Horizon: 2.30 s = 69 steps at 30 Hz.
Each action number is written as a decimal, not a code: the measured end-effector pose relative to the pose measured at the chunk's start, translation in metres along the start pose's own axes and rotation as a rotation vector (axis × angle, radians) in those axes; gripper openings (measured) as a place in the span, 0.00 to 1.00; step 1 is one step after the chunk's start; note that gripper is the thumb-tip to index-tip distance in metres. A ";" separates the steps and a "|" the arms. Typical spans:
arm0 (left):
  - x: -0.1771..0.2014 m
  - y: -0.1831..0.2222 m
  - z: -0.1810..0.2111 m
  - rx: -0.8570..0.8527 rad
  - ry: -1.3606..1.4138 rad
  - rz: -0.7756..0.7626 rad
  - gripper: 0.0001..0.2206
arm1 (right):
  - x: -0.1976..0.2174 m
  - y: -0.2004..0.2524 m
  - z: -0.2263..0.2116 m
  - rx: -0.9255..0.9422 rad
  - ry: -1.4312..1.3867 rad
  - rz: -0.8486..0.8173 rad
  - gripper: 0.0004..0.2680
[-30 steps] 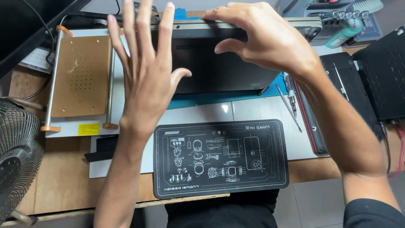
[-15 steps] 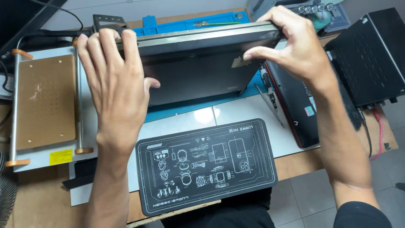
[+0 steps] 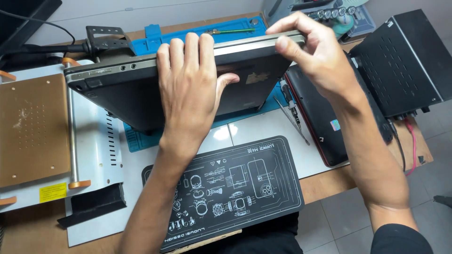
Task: Disassembling a laptop on a repair bench using a screwdriver and tweezers to remove screws and the back cover.
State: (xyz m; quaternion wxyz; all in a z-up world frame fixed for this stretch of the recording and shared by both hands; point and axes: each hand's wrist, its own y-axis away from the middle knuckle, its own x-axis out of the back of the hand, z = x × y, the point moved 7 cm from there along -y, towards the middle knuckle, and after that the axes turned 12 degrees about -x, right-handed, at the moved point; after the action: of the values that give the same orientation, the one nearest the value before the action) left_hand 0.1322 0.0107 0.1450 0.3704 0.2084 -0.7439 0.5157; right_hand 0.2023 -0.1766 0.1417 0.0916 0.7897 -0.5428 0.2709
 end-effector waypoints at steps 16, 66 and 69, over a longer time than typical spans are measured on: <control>-0.002 -0.022 0.022 0.227 0.084 0.165 0.29 | -0.042 0.013 0.026 0.047 -0.477 0.662 0.11; 0.032 0.065 -0.138 0.280 0.607 -0.107 0.13 | -0.087 -0.015 -0.068 0.388 0.753 0.590 0.05; 0.029 0.066 -0.145 0.275 0.696 0.021 0.11 | -0.114 -0.048 -0.083 0.339 0.813 0.429 0.08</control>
State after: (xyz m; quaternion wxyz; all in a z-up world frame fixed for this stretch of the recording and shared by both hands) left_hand 0.1165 0.1715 0.1543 0.5643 0.0608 -0.4994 0.6546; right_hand 0.1880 -0.0291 0.1582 0.1084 0.4942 -0.5618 0.6545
